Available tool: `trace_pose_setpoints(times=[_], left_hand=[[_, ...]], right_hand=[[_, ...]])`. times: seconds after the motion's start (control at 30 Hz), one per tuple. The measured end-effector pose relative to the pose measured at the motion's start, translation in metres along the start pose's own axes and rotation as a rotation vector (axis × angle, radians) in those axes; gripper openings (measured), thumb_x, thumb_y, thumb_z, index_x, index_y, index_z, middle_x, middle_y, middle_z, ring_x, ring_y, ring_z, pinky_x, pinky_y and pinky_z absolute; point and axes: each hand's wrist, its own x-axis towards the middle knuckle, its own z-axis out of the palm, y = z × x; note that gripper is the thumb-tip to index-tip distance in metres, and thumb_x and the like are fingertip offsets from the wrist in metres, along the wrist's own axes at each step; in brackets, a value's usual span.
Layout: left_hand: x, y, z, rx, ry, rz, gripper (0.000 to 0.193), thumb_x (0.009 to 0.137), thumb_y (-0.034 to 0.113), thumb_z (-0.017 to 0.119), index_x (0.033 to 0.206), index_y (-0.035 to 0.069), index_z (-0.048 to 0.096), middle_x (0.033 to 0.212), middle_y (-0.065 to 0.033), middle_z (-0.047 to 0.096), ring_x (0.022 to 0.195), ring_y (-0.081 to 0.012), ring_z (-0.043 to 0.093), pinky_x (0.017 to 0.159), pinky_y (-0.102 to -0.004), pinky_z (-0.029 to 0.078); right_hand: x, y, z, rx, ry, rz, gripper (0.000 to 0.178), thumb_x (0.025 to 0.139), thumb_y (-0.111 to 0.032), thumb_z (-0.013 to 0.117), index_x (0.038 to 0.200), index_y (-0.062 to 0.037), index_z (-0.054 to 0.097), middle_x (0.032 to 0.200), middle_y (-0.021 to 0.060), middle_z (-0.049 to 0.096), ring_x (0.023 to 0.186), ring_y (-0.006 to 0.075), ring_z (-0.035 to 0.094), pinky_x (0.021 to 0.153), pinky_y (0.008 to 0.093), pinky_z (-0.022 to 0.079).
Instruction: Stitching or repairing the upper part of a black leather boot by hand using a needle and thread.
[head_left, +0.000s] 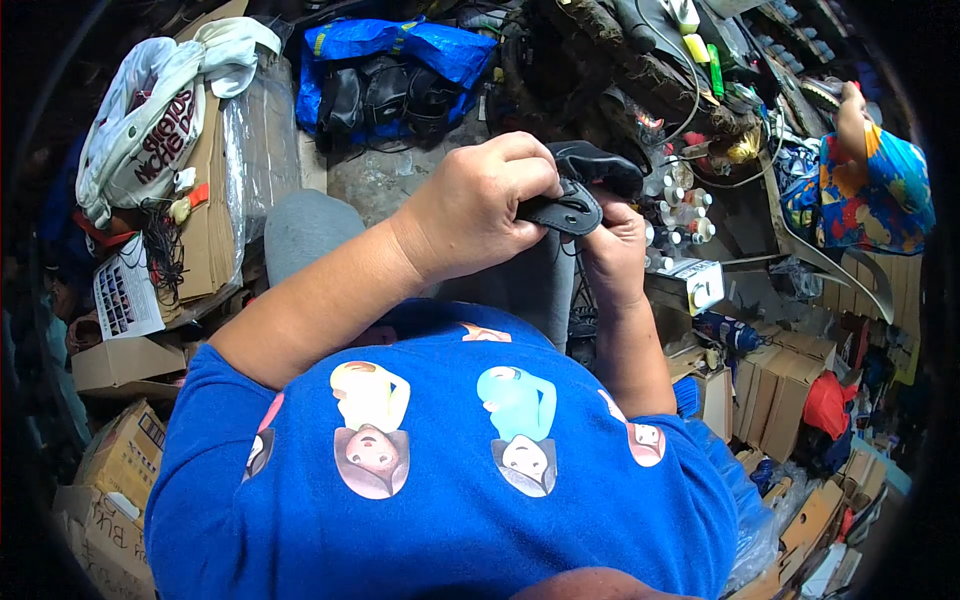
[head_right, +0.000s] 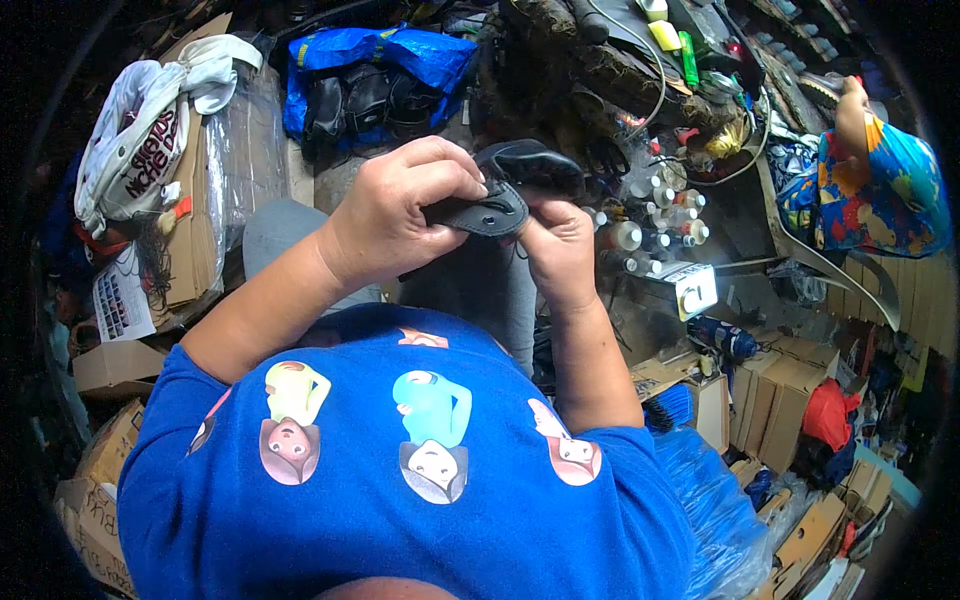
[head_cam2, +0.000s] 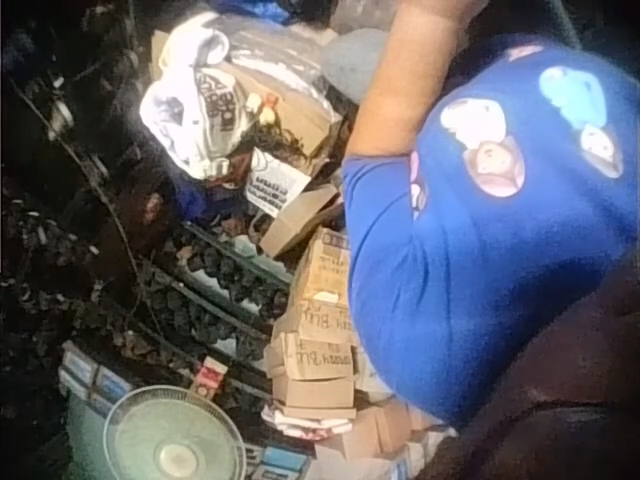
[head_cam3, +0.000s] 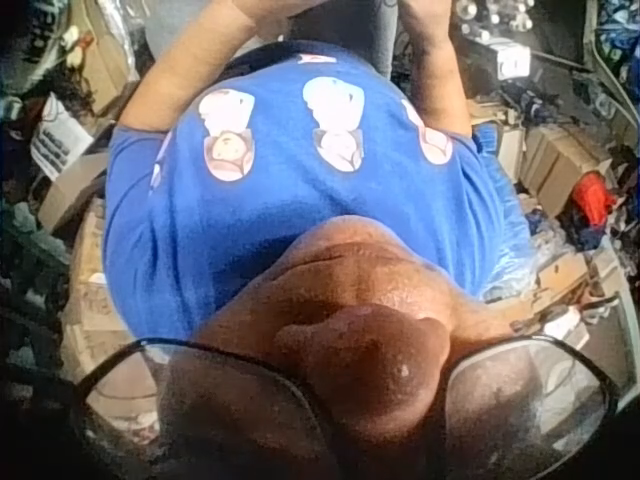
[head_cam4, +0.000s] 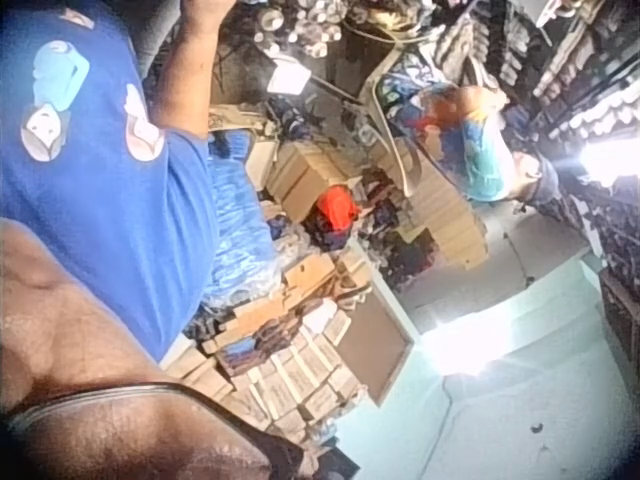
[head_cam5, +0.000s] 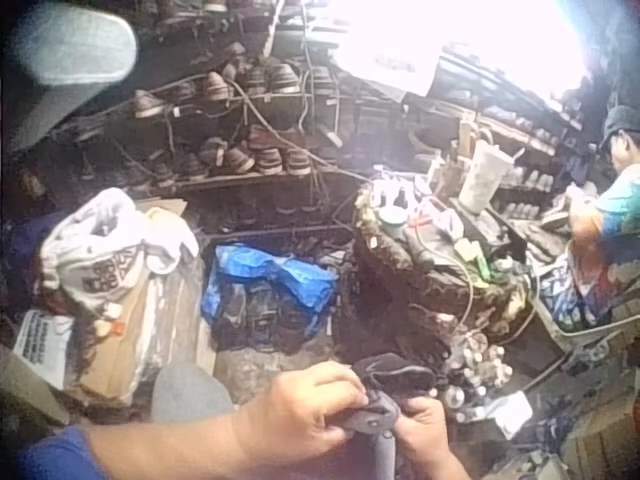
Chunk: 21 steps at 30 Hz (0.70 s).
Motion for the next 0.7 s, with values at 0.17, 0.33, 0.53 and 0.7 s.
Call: trace_pose_setpoints(times=[0.17,0.33,0.53,0.7], left_hand=[[-0.002,0.001,0.002,-0.013,0.091,-0.003,0.026,0.057,-0.003,0.071,0.082,0.003,0.065,0.09,-0.0107,0.065,0.083,-0.0244,0.066,0.073,-0.031,0.054],[-0.002,-0.001,0.004,-0.021,0.131,0.007,0.026,0.058,-0.002,0.073,0.082,0.003,0.066,0.089,-0.0113,0.067,0.082,-0.0236,0.067,0.073,-0.03,0.054],[-0.002,0.0,0.002,-0.02,0.109,-0.027,0.025,0.057,-0.002,0.073,0.081,0.003,0.067,0.088,-0.0111,0.067,0.082,-0.023,0.067,0.074,-0.0301,0.054],[-0.001,0.0,-0.002,0.006,0.073,-0.025,0.024,0.059,-0.002,0.072,0.081,0.003,0.066,0.086,-0.0108,0.067,0.079,-0.0234,0.066,0.071,-0.0303,0.054]], right_hand=[[-0.004,0.013,-0.004,0.093,0.094,-0.004,0.018,0.081,0.0,0.067,0.099,0.001,0.065,0.091,0.0059,0.067,0.081,0.0112,0.061,0.075,0.0248,0.048],[-0.001,0.022,0.0,0.265,0.083,0.022,0.018,0.08,0.002,0.065,0.098,-0.0018,0.065,0.096,0.0061,0.066,0.088,0.0135,0.06,0.083,0.0279,0.047],[0.005,0.034,0.002,0.452,0.016,0.024,0.024,0.08,0.004,0.063,0.103,-0.0033,0.064,0.103,0.0075,0.065,0.094,0.0167,0.06,0.087,0.0298,0.047],[0.007,0.023,0.009,0.462,-0.019,-0.004,0.028,0.08,0.004,0.063,0.107,-0.0043,0.063,0.106,0.0079,0.064,0.097,0.018,0.061,0.087,0.0302,0.048]])
